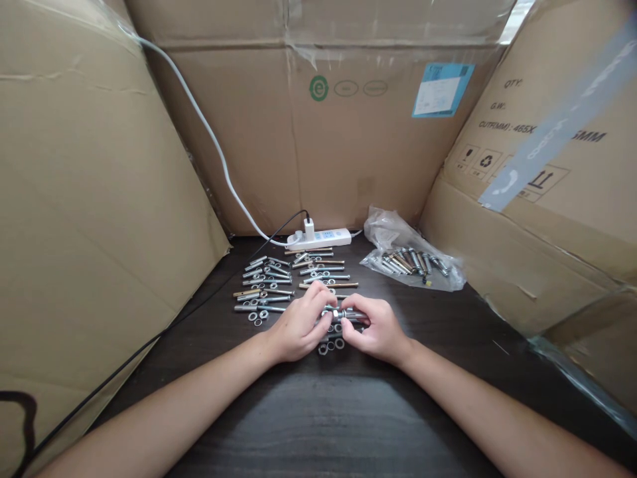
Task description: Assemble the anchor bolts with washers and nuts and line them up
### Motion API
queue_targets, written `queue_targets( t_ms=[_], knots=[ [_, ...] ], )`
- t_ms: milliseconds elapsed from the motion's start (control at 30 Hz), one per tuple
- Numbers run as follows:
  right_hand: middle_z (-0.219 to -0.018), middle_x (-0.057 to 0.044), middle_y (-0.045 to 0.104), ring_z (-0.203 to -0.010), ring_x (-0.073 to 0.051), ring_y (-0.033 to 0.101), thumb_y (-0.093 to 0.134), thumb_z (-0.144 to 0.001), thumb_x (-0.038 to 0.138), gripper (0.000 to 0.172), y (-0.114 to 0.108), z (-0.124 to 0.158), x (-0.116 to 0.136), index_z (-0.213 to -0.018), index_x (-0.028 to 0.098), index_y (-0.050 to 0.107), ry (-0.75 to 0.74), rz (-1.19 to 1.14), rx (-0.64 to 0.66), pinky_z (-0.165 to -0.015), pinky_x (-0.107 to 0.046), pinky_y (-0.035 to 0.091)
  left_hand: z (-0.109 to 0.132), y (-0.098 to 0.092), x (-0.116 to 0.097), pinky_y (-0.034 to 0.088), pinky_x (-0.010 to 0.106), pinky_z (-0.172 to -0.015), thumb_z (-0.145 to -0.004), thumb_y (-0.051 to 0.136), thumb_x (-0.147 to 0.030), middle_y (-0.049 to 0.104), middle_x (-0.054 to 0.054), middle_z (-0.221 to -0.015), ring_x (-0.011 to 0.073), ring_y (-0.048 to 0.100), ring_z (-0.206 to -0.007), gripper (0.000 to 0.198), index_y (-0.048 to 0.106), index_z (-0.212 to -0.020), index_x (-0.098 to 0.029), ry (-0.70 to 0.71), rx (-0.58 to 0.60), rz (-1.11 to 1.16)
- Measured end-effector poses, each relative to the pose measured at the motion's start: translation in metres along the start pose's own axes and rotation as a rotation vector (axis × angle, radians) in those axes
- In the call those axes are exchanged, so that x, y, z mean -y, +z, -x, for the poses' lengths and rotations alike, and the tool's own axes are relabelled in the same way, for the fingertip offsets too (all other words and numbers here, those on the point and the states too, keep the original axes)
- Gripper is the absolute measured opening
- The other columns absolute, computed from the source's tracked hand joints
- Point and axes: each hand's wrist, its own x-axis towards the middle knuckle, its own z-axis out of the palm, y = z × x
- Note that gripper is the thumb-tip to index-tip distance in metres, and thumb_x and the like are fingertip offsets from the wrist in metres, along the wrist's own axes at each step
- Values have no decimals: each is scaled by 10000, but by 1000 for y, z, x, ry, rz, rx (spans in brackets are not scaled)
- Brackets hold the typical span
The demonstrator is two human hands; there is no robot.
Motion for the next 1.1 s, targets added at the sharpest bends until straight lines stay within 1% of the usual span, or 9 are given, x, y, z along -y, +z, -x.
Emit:
queue_targets(
  t_ms=[67, 167, 400, 567, 700, 867, 1100],
  knots=[
    [-634, 23, 609, -486, -88, 506, 573, -712, 193, 117, 0, 0, 0, -823, 178, 605, 7, -4, 3, -494, -188, 408, 1, 1, 2, 440, 285, -770, -901, 381, -152, 427, 59, -1006, 153, 483, -855, 181, 462, -1056, -200, 36, -37, 12],
    [-634, 21, 606, -493, -90, 509, 572, -712, 192, 110, 0, 0, 0, -814, 176, 609, 11, -3, 15, -500, -190, 410, 3, 3, 4, 446, 280, -772, -894, 390, -129, 404, 53, -1004, 148, 478, -856, 207, 479, -1058, -219, 70, -45, -8],
    [-639, 19, 615, -499, -94, 517, 569, -708, 187, 128, 0, 0, 1, -826, 181, 619, 16, -2, 23, -503, -193, 416, 2, 1, 2, 442, 283, -773, -881, 385, -116, 411, 55, -1005, 151, 480, -860, 211, 482, -1047, -204, 42, -18, -21],
    [-661, 18, 630, -510, -94, 530, 572, -712, 190, 139, 1, 1, 0, -845, 185, 614, 1, -7, 19, -514, -190, 429, 0, -1, -2, 433, 287, -790, -904, 350, -143, 431, 59, -994, 153, 484, -860, 182, 475, -1029, -185, 18, 13, -14],
    [-668, 15, 633, -519, -97, 537, 572, -718, 200, 126, 1, 2, -1, -838, 185, 608, -2, 1, 19, -515, -190, 431, -1, -2, -2, 427, 288, -771, -921, 322, -177, 457, 58, -959, 157, 489, -831, 165, 481, -964, -171, 0, 46, -25],
    [-653, 19, 627, -513, -99, 533, 572, -719, 209, 121, 0, 1, -2, -834, 188, 602, 4, 10, 14, -510, -194, 430, -2, -1, 0, 422, 285, -731, -928, 311, -214, 483, 55, -901, 161, 486, -785, 203, 500, -869, -170, -11, 65, -41],
    [-694, 9, 648, -540, -105, 560, 560, -726, 200, 147, 0, 1, 0, -866, 195, 606, 10, -15, 28, -534, -199, 451, -2, 0, -3, 420, 292, -745, -915, 325, -178, 502, 63, -928, 161, 487, -805, 212, 503, -1031, -174, 13, 15, 38]
  ],
)
